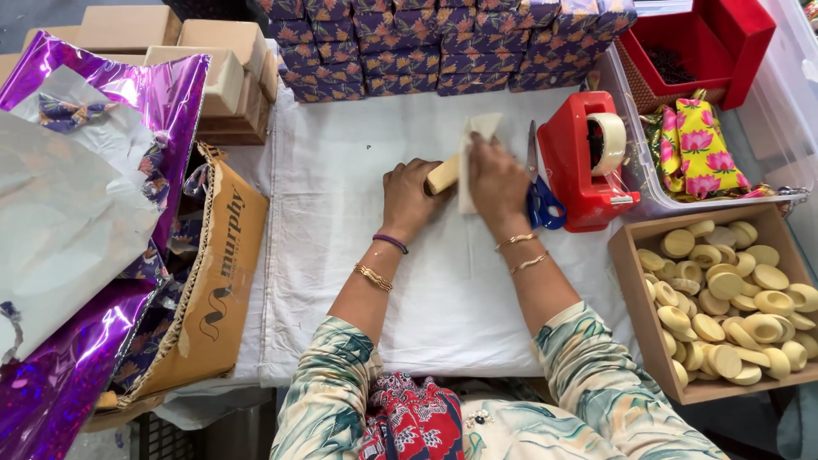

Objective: The recorder cleans individual soap bars with a cloth and then wraps them in decorative purple paper, using tape to secure the packaging.

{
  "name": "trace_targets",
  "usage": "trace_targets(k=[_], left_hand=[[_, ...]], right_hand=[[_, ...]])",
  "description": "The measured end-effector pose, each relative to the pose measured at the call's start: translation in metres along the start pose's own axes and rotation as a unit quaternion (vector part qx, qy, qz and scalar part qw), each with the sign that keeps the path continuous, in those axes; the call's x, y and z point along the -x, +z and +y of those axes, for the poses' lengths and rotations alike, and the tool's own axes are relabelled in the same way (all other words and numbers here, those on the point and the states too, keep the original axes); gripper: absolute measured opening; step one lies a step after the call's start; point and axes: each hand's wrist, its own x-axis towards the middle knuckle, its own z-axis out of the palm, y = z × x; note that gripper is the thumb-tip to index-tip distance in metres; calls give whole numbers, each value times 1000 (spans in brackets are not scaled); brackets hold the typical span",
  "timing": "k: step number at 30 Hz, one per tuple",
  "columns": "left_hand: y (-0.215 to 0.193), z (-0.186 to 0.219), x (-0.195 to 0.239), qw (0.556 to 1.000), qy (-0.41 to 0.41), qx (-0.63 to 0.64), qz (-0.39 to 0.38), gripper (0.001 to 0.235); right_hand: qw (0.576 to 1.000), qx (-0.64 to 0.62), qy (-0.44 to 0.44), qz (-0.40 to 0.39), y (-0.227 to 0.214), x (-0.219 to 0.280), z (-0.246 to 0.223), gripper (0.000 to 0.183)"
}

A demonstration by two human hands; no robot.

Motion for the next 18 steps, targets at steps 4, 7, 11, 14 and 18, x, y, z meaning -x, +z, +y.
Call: trace_targets(k=[4,7,11,14,18], left_hand=[[19,-20,-5,998,41,-6,38,36],[-1,0,-2,996,-26,86,5,39],[-10,7,-4,984,-103,145,9,41],[-19,15,2,996,18,-65,58,53],[6,-7,4,992,-16,-119,-42,56]], right_hand=[[995,21,-102,-7,-7,5,-27,18],[995,-35,-87,-25,-7,0,-13,22],[996,-77,0,38,-1,-1,13,27],[995,-101,-21,5,-10,4,-16,39],[985,-94,-89,-111,-9,4,-24,33]])
